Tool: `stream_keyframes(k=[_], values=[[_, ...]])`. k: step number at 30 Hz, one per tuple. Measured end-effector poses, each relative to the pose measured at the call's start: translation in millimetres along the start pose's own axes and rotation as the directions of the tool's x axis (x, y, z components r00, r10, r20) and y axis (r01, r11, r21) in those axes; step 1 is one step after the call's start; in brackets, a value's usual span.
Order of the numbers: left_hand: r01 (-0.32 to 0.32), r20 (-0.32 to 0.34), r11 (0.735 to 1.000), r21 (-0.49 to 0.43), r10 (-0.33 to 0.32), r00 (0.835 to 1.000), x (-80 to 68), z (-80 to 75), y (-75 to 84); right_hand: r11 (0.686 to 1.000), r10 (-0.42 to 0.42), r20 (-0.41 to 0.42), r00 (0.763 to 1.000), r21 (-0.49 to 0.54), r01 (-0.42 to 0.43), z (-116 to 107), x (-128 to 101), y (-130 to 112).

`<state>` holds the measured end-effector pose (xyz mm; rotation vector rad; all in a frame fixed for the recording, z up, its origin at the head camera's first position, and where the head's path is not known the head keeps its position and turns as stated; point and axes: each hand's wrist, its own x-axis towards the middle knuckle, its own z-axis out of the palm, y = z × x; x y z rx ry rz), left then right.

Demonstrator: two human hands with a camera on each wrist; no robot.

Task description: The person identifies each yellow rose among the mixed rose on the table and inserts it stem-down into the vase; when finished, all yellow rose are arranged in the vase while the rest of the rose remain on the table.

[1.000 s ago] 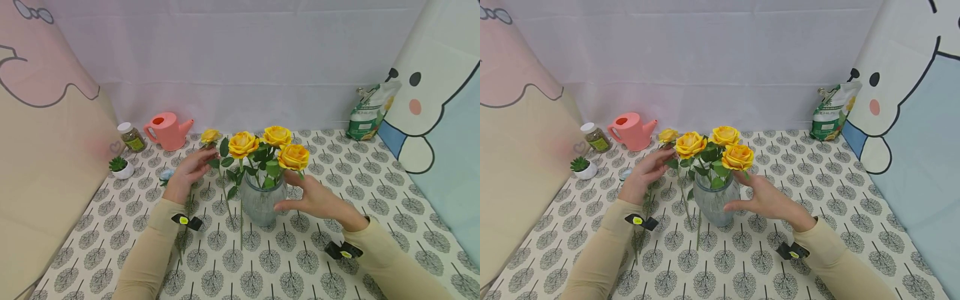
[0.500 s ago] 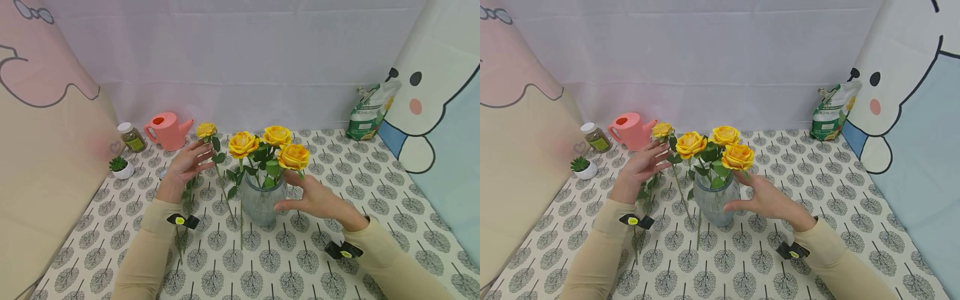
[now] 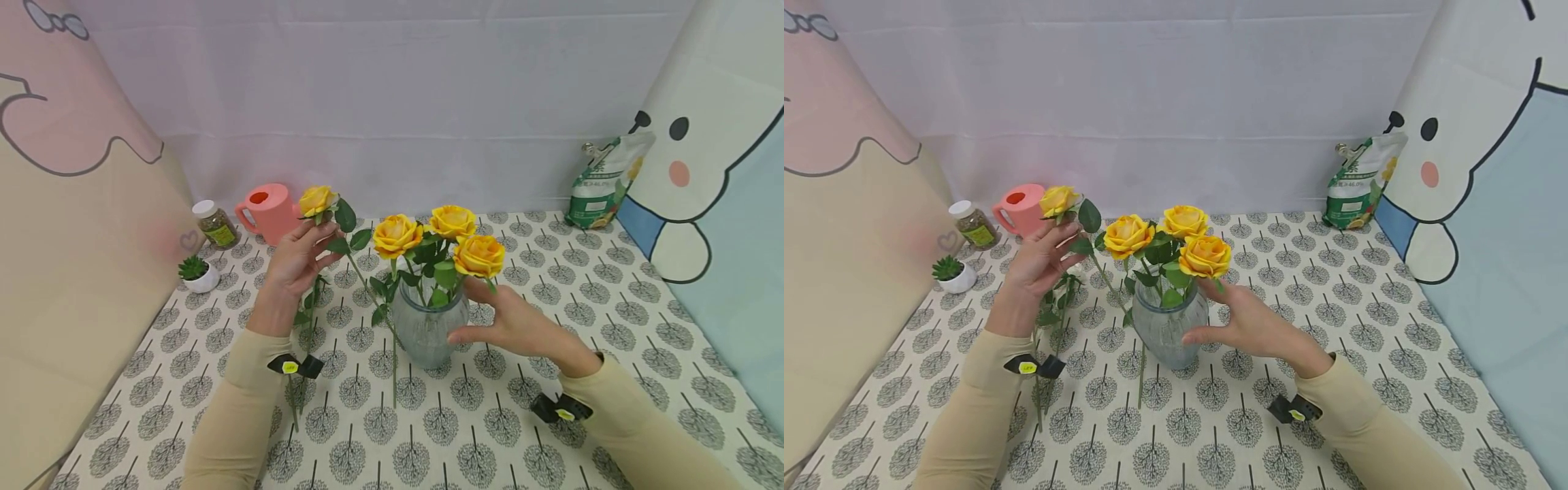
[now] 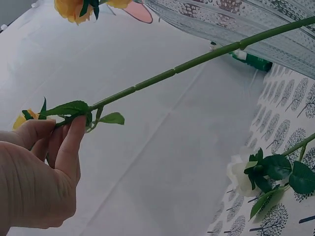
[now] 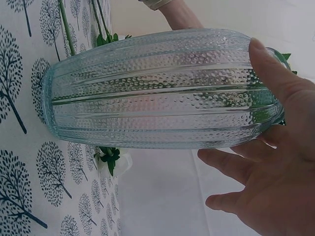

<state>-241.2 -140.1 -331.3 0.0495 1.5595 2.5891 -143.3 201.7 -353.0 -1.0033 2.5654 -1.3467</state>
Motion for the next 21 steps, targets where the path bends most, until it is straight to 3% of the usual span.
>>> stream_keyframes(k=[9,17,21], values=[[-0.108,-0.033,0.978,-0.176,0.104,0.994,-6.6,3.7,11.8,1.000,-0.001,-0.001,1.000,-0.008,0.001,0,0,-1],[-0.218,-0.019,0.926,-0.309,0.224,0.975,-24.8,10.1,27.0,1.000,0.017,0.003,1.000,-0.014,-0.017,0,0,0],[-0.229,0.026,0.891,-0.391,0.259,0.966,-32.7,13.4,32.4,1.000,0.004,-0.002,1.000,-0.013,-0.004,0,0,-1]])
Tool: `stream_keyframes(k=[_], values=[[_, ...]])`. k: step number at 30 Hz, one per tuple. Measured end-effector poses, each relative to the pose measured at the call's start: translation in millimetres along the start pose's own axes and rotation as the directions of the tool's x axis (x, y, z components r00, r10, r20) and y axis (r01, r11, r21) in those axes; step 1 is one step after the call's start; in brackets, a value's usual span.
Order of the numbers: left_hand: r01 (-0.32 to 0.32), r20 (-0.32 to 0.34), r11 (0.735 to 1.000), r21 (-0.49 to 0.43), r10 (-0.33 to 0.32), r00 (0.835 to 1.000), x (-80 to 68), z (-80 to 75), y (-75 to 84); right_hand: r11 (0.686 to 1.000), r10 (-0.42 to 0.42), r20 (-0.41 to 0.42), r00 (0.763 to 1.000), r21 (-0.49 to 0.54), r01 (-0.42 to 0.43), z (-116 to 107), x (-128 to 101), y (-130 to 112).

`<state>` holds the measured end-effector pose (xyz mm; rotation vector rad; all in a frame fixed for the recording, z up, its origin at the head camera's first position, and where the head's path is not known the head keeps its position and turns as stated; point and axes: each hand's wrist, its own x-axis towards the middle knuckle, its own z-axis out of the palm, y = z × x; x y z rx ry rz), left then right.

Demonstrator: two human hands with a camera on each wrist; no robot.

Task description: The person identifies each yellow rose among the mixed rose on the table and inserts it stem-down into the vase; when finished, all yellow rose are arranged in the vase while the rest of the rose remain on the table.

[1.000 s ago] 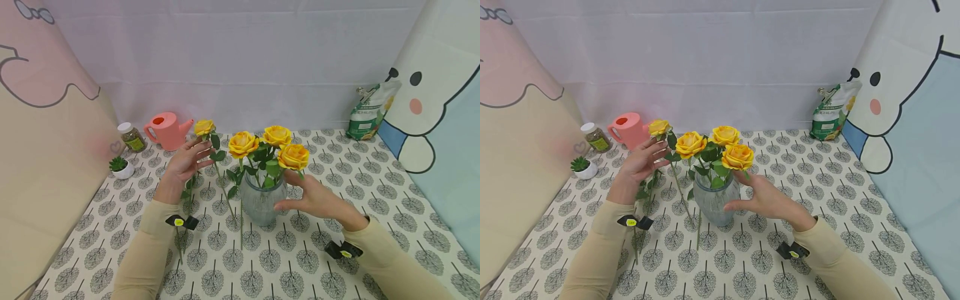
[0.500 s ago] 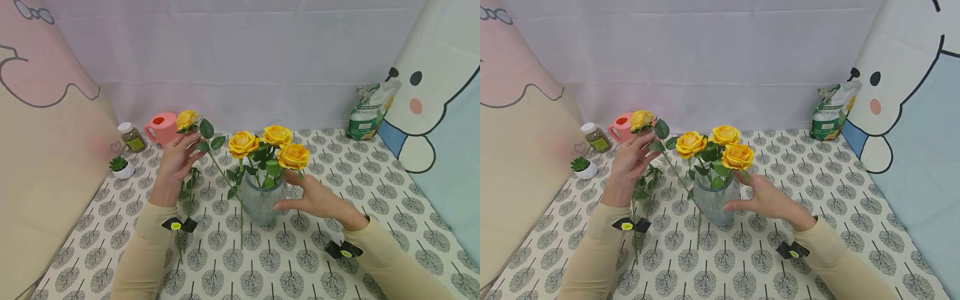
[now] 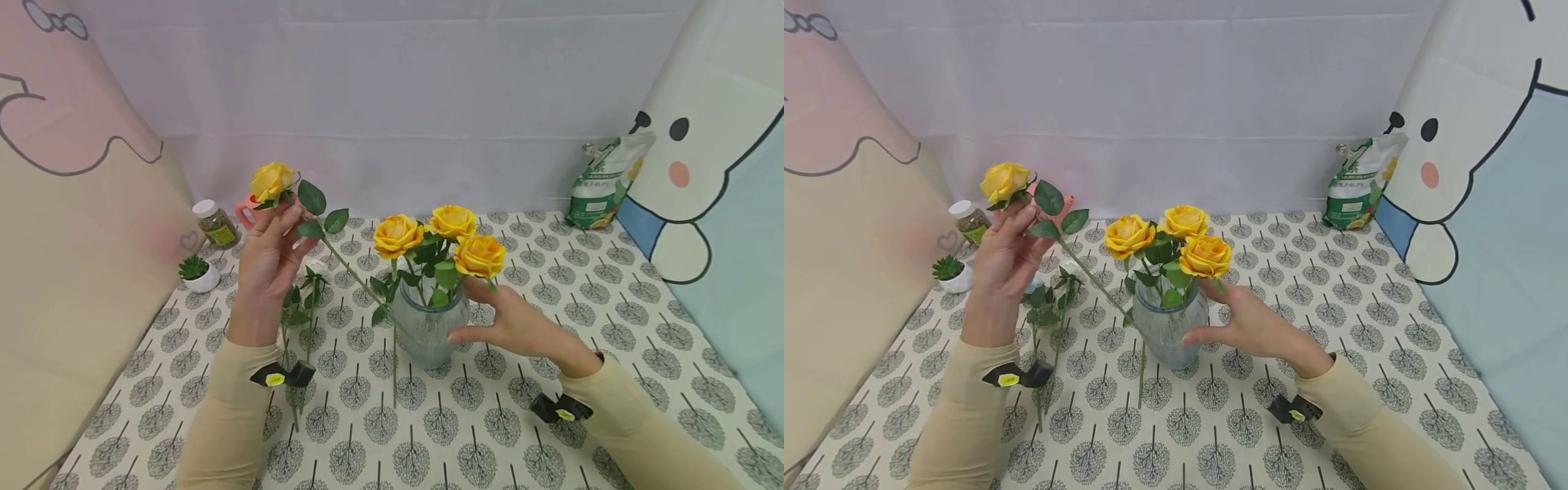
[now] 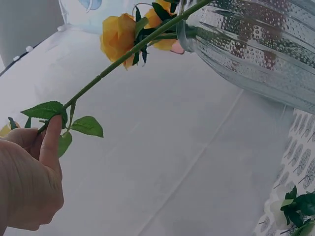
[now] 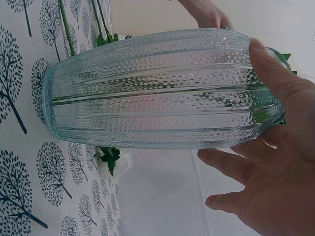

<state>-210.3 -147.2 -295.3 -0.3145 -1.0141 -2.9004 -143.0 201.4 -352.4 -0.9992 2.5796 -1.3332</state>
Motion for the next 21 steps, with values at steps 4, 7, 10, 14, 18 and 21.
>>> stream_keyframes(k=[4,7,10,14,18,21], values=[[-0.019,0.021,0.989,-0.143,0.022,1.000,-5.4,6.4,5.4,1.000,-0.006,-0.003,1.000,0.000,0.006,0,0,0],[-0.057,0.004,0.974,-0.221,0.060,0.998,-9.8,12.0,9.5,1.000,-0.001,-0.003,1.000,-0.005,0.001,0,0,1],[-0.112,0.001,0.962,-0.247,0.116,0.993,-14.4,16.6,12.4,1.000,0.004,-0.004,1.000,-0.008,-0.004,-1,0,0],[-0.210,-0.014,0.944,-0.256,0.213,0.977,-18.9,21.3,14.2,1.000,0.013,-0.006,1.000,-0.009,-0.013,-1,0,-1],[-0.310,-0.066,0.921,-0.238,0.303,0.951,-23.2,26.5,14.3,1.000,0.020,-0.005,1.000,-0.003,-0.020,0,0,0],[-0.349,-0.088,0.905,-0.242,0.337,0.937,-26.3,30.2,14.6,1.000,0.020,-0.005,1.000,-0.005,-0.020,0,0,0]])
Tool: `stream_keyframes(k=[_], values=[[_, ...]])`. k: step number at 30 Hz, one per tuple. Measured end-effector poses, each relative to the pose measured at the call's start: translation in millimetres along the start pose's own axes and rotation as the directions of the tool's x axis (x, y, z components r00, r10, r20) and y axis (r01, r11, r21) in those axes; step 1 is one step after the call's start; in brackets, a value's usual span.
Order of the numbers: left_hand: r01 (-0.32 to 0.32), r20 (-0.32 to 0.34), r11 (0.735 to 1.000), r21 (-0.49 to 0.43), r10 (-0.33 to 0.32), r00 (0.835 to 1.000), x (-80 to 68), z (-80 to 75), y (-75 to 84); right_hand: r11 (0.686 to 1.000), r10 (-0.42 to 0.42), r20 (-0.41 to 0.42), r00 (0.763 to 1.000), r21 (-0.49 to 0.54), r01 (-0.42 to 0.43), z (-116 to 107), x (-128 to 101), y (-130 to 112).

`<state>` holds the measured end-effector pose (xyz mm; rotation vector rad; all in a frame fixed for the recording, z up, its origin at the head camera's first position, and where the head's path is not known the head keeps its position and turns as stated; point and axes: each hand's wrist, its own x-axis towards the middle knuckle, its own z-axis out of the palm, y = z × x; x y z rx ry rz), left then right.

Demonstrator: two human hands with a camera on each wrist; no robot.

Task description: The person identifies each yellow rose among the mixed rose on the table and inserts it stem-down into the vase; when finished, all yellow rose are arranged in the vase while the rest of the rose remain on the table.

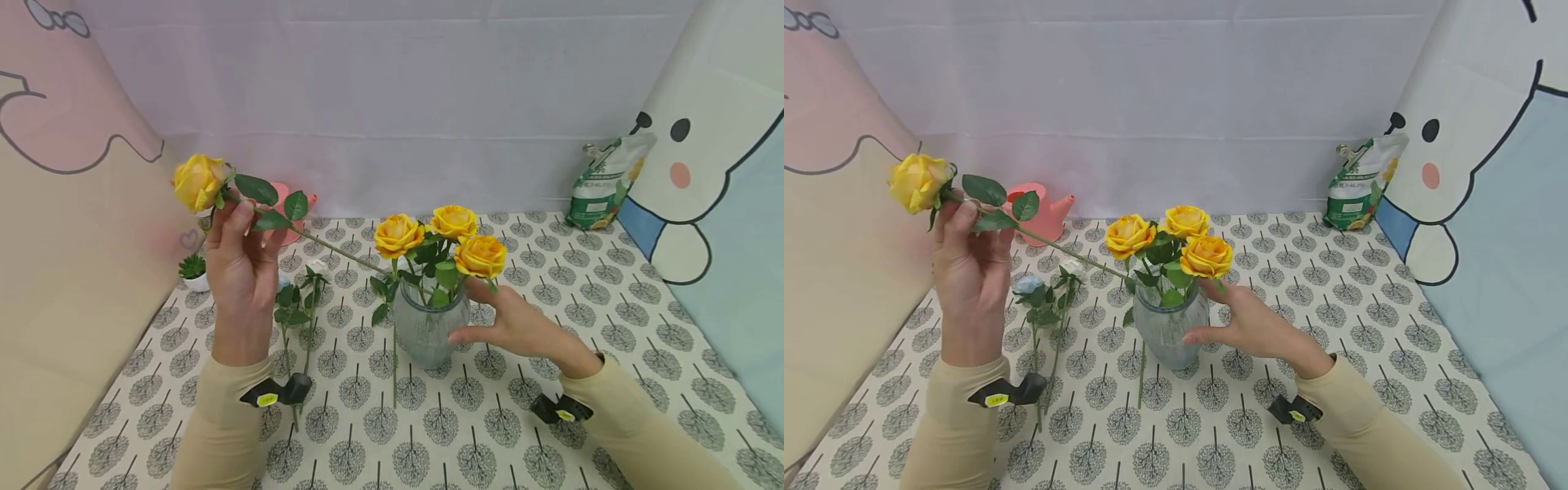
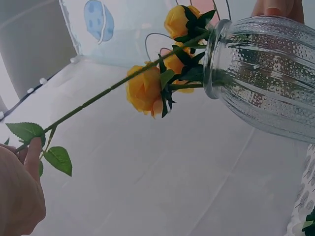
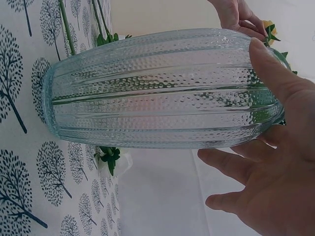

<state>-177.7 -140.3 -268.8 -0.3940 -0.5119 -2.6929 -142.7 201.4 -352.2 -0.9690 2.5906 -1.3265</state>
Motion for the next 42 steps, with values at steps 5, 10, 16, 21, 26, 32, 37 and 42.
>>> stream_keyframes(k=[5,10,16,21,26,32,37,42], values=[[-0.035,0.011,0.998,-0.045,0.035,0.999,-6.7,6.0,1.1,1.000,0.016,-0.001,1.000,-0.004,-0.016,-1,0,-1],[-0.089,0.069,0.996,-0.024,0.090,0.994,-16.3,11.7,0.8,1.000,0.026,0.005,1.000,0.001,-0.026,-1,0,-2],[-0.156,0.100,0.987,-0.022,0.158,0.982,-25.6,16.3,0.2,1.000,0.005,0.002,1.000,0.001,-0.005,0,0,-1],[-0.195,0.108,0.981,-0.016,0.195,0.975,-30.4,17.5,0.1,1.000,-0.001,0.003,1.000,0.003,0.001,-1,0,0],[-0.207,0.142,0.978,0.032,0.200,0.969,-33.4,16.1,-2.1,1.000,-0.011,0.001,1.000,0.007,0.011,-1,0,-1],[-0.189,0.140,0.977,0.099,0.175,0.975,-41.6,16.2,-9.8,1.000,-0.008,0.001,1.000,0.003,0.008,0,-1,1],[-0.191,0.212,0.976,0.105,0.166,0.963,-47.4,16.4,-16.5,1.000,-0.016,-0.001,1.000,-0.004,0.016,0,-1,0],[-0.226,0.246,0.969,0.094,0.198,0.949,-49.6,17.6,-18.9,1.000,-0.025,-0.001,1.000,0.006,0.025,-1,-1,0]])
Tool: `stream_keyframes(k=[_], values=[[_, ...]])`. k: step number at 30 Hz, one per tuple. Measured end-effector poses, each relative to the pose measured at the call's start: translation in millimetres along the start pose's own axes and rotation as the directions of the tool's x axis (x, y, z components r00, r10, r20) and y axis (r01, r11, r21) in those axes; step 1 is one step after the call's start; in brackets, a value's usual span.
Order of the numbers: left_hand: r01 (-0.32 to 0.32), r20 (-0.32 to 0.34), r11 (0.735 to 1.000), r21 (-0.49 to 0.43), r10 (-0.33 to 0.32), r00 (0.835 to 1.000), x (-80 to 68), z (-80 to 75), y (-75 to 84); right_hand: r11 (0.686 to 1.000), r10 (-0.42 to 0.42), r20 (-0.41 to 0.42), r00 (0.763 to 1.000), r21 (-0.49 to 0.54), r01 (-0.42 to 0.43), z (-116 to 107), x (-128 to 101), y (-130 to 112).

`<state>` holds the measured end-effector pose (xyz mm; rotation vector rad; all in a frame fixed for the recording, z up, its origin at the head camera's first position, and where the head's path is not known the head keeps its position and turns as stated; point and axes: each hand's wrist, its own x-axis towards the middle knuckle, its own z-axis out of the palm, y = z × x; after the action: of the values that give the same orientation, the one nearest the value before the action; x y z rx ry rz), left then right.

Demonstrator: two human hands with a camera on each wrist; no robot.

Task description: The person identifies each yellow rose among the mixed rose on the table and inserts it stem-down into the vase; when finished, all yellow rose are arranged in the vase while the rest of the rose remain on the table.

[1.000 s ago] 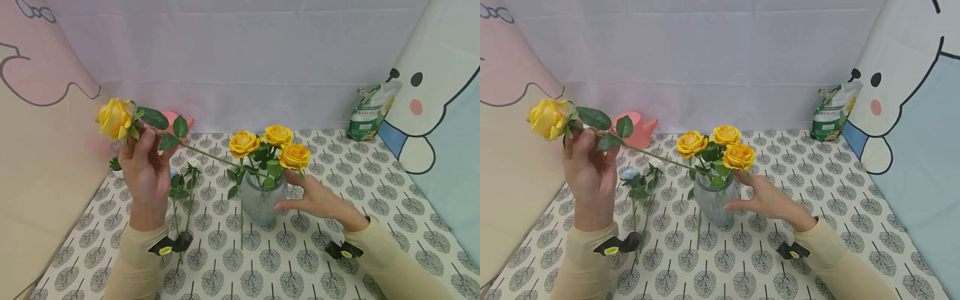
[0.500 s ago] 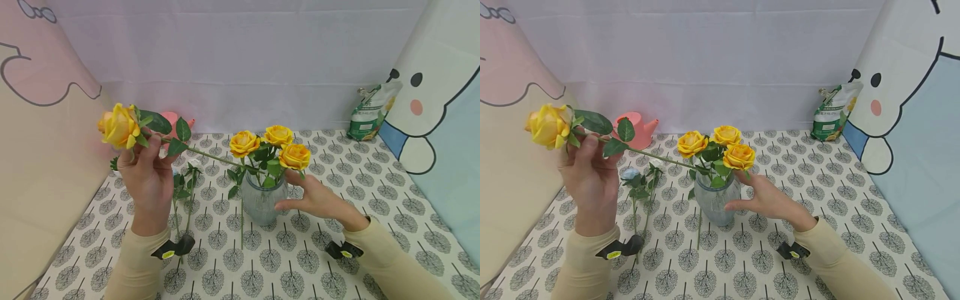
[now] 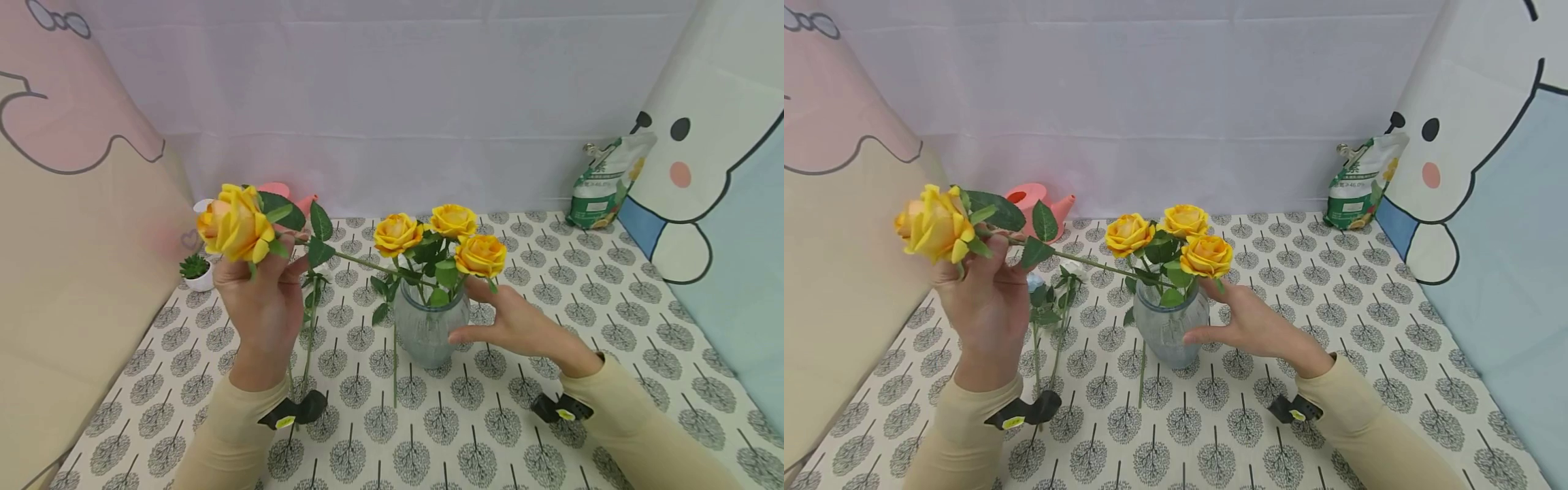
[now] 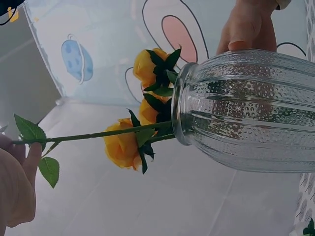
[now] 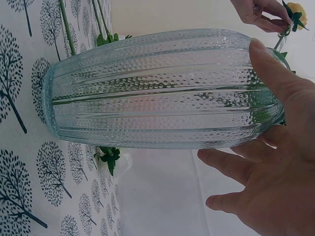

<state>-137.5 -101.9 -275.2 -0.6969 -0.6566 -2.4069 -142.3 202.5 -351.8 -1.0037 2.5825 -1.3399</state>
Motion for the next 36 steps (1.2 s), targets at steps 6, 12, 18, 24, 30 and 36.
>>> stream_keyframes(k=[6,12,18,24,30,36], values=[[-0.061,-0.040,0.998,0.000,0.061,0.997,-4.3,5.4,3.0,1.000,0.017,0.001,1.000,-0.004,-0.017,0,0,0],[-0.054,-0.018,0.998,0.009,0.054,0.998,-7.7,6.5,2.1,1.000,0.023,-0.001,1.000,0.000,-0.023,0,0,0],[0.034,-0.063,0.995,0.095,-0.028,0.998,-6.7,2.5,-4.1,1.000,0.027,0.002,1.000,0.000,-0.027,0,-1,1],[0.078,-0.008,0.988,0.137,-0.077,0.997,-3.5,-4.7,-15.6,1.000,0.025,0.001,1.000,-0.001,-0.025,1,0,2],[0.110,0.064,0.984,0.141,-0.120,0.991,-1.7,-10.4,-24.1,1.000,0.019,0.002,1.000,-0.003,-0.019,1,0,1],[0.219,-0.021,0.970,0.101,-0.218,0.976,1.3,-12.1,-28.6,1.000,-0.017,-0.003,1.000,0.021,0.017,1,1,1]])
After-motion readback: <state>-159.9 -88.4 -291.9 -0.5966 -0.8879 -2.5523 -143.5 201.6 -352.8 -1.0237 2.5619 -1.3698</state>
